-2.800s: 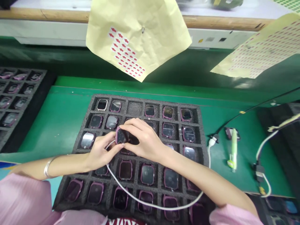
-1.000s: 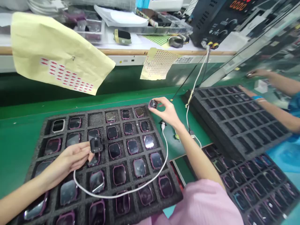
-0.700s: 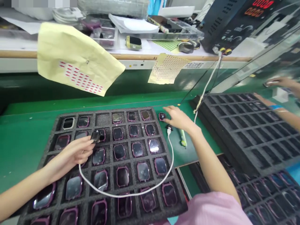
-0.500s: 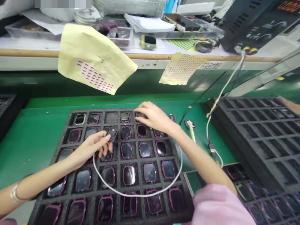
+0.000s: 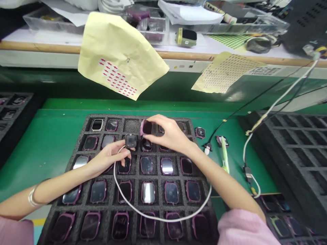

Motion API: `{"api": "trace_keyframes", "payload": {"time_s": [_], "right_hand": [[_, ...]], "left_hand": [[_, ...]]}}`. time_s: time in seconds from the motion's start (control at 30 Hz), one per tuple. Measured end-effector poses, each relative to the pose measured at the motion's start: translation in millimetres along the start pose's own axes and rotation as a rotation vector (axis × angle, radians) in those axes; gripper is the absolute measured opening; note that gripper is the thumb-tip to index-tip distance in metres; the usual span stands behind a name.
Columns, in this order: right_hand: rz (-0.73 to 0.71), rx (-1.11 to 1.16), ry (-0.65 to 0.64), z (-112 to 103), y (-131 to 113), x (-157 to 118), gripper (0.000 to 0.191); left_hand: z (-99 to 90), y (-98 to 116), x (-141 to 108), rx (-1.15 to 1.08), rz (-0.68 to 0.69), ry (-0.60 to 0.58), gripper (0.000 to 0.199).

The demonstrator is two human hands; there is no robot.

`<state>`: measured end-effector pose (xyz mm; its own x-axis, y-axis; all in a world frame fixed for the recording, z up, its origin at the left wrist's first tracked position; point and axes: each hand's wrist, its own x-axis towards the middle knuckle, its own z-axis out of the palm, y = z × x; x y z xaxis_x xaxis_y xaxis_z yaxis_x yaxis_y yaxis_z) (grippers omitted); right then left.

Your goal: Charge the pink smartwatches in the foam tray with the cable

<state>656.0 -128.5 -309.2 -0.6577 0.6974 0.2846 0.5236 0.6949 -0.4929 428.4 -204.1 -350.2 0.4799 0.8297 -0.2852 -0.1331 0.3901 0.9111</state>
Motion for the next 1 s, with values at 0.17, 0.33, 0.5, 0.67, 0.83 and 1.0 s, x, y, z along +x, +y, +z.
{"api": "trace_keyframes", "payload": {"time_s": [0.17,0.33,0.5,0.67,0.83,1.0], "right_hand": [[-0.097,-0.045,-0.141,17.4,-37.4,-12.1,0.036],[-0.118,-0.07,-0.237,35.8,-46.3,-14.4,0.041],[-0.146,0.005,-0.269,41.9,-48.4,-20.4,0.041],[-0.139,0.201,-0.156,51.4,-38.8,-27.3,0.039],[-0.134,0.389,-0.035,58.6,-34.7,-27.2,0.042],[-0.117,0.43,-0.037,56.8,-38.8,-25.4,0.038]], "left_hand": [[2.7,-0.9,-4.0,-0.02,0.005,-0.055,0.035],[8.8,-4.1,-11.9,0.052,-0.049,0.035,0.041],[9.5,-4.7,-11.7,0.226,-0.108,0.09,0.034],[11.2,-8.7,-11.6,0.266,-0.104,0.117,0.031],[12.0,-9.3,-9.6,0.137,-0.034,0.12,0.029],[9.5,-5.4,-8.4,0.064,-0.038,0.066,0.029]]}}
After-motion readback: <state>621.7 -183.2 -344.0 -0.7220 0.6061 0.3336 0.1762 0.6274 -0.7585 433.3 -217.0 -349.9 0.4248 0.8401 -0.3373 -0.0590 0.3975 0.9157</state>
